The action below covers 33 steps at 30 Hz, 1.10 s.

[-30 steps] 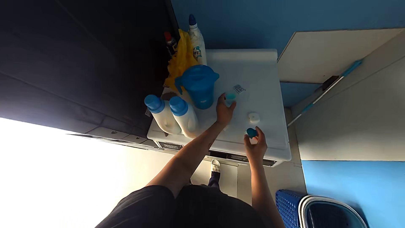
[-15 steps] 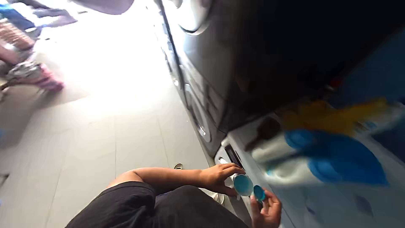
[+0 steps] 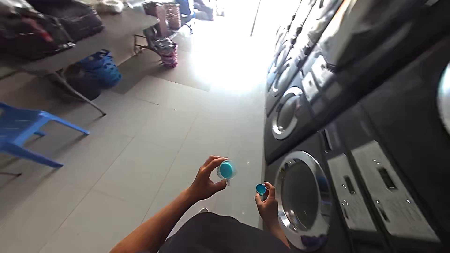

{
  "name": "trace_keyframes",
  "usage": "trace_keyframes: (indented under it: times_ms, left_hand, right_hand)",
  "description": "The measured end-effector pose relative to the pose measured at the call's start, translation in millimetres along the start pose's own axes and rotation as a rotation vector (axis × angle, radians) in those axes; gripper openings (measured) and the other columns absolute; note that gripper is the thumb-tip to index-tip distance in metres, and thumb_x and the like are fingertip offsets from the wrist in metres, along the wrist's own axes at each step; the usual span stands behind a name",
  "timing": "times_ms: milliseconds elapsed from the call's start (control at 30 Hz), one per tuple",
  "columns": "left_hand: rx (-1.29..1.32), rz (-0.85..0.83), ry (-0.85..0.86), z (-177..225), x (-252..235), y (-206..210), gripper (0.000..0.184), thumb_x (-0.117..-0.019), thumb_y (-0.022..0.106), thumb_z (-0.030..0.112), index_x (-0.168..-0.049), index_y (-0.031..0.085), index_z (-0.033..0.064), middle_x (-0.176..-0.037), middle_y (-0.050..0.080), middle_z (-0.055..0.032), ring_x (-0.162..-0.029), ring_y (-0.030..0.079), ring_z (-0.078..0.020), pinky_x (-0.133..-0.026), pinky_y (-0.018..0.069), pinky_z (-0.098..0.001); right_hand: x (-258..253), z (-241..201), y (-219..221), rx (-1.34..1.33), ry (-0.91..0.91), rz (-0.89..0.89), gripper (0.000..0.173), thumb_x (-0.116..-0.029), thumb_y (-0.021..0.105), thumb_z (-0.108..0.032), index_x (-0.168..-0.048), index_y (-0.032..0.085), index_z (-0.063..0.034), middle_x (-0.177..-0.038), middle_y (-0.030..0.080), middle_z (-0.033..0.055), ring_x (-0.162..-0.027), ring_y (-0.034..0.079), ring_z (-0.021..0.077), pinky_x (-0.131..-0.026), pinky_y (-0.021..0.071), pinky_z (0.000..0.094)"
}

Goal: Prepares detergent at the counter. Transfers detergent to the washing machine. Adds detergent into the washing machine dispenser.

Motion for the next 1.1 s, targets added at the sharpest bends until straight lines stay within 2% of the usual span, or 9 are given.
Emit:
trace_keyframes:
  times_ms: [133, 300, 433, 500, 700, 800, 900, 1000, 1100]
  left_hand:
    - [-0.009, 0.26, -0.177, -56, -23, -106, 0.061, -0.0806, 0.082, 0.014, -0.137, 0.061, 0.0049, -0.132, 0.061, -0.0091, -0.122, 0.062, -0.0182, -0.098, 0.0591, -0.0374]
    - [-0.046, 0.537, -0.226, -125, -76, -199, 0.067, -0.0798, 0.085, 0.027, -0.137, 0.059, 0.0045, -0.132, 0.063, -0.0049, -0.119, 0.065, -0.0163, -0.097, 0.0599, -0.0371]
    - [-0.132, 0.585, -0.147, -171, -153, -261, 0.066, -0.0809, 0.085, 0.031, -0.141, 0.059, 0.0186, -0.136, 0.063, 0.0054, -0.122, 0.063, -0.0116, -0.1, 0.0571, -0.0328]
    - [-0.154, 0.598, -0.154, -192, -201, -287, 0.067, -0.0807, 0.085, 0.033, -0.141, 0.059, 0.0194, -0.137, 0.062, 0.0062, -0.123, 0.062, -0.0109, -0.1, 0.057, -0.0312]
    - [-0.172, 0.655, -0.125, -257, -346, -353, 0.067, -0.0799, 0.086, 0.032, -0.14, 0.06, 0.019, -0.135, 0.065, 0.0072, -0.122, 0.063, -0.0104, -0.102, 0.0558, -0.0312]
    - [-0.177, 0.715, -0.118, -306, -409, -379, 0.068, -0.079, 0.087, 0.031, -0.139, 0.059, 0.0144, -0.134, 0.066, 0.0061, -0.121, 0.064, -0.011, -0.101, 0.0564, -0.0321]
    - [-0.21, 0.747, -0.132, -371, -470, -411, 0.072, -0.0779, 0.088, 0.03, -0.139, 0.058, 0.0076, -0.134, 0.064, 0.0023, -0.122, 0.062, -0.0132, -0.102, 0.0556, -0.0333]
    - [-0.226, 0.722, -0.13, -440, -543, -449, 0.073, -0.0777, 0.087, 0.03, -0.141, 0.057, 0.0084, -0.136, 0.062, 0.0021, -0.123, 0.062, -0.0125, -0.102, 0.0557, -0.0323]
    - [-0.185, 0.641, -0.127, -507, -635, -489, 0.083, -0.076, 0.087, 0.029, -0.147, 0.048, 0.01, -0.138, 0.06, 0.002, -0.121, 0.062, -0.0114, -0.099, 0.0566, -0.031]
  right_hand:
    - [-72, -8, 89, 0.011, -0.042, -0.136, 0.065, -0.0746, 0.072, -0.002, -0.135, 0.053, 0.0112, -0.119, 0.065, 0.0316, -0.098, 0.07, 0.0414, -0.083, 0.0573, 0.0553]
    - [-170, -1, 177, 0.113, -0.065, -0.298, 0.064, -0.0764, 0.075, -0.001, -0.136, 0.055, 0.0079, -0.118, 0.067, 0.0294, -0.096, 0.07, 0.0435, -0.083, 0.0573, 0.0585]
    - [-307, 4, 238, 0.153, -0.078, -0.333, 0.064, -0.0786, 0.074, 0.0, -0.139, 0.054, 0.0075, -0.125, 0.065, 0.03, -0.107, 0.068, 0.0467, -0.091, 0.0545, 0.0614]
    - [-397, -6, 265, 0.133, -0.083, -0.305, 0.063, -0.08, 0.073, -0.001, -0.139, 0.053, 0.0074, -0.125, 0.064, 0.0305, -0.107, 0.068, 0.0471, -0.091, 0.0542, 0.0622]
    - [-653, -120, 365, -0.119, -0.193, -0.291, 0.06, -0.0851, 0.07, -0.005, -0.139, 0.049, 0.0114, -0.13, 0.061, 0.0314, -0.102, 0.069, 0.0371, -0.087, 0.0585, 0.0487]
    - [-743, -178, 437, -0.182, -0.236, -0.393, 0.058, -0.088, 0.069, -0.009, -0.14, 0.051, 0.0091, -0.131, 0.062, 0.028, -0.109, 0.069, 0.0338, -0.092, 0.0578, 0.0455]
    - [-820, -211, 518, -0.126, -0.422, -0.491, 0.055, -0.0884, 0.067, -0.011, -0.14, 0.056, 0.0035, -0.132, 0.064, 0.024, -0.115, 0.067, 0.0344, -0.098, 0.0553, 0.0479]
    - [-909, -193, 597, -0.017, -0.448, -0.551, 0.058, -0.0879, 0.066, -0.012, -0.143, 0.054, -0.0001, -0.135, 0.063, 0.0217, -0.119, 0.065, 0.0344, -0.102, 0.0526, 0.0479]
    - [-981, -126, 646, 0.032, -0.194, -0.523, 0.064, -0.0867, 0.07, -0.012, -0.145, 0.049, 0.0032, -0.138, 0.06, 0.0246, -0.121, 0.064, 0.036, -0.104, 0.0522, 0.0493]
Point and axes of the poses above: each hand's wrist, its own x-axis away from the middle knuckle, its own y-axis out of the palm, z = x × y, the point moved 6 cm from there along -x, towards the middle knuckle
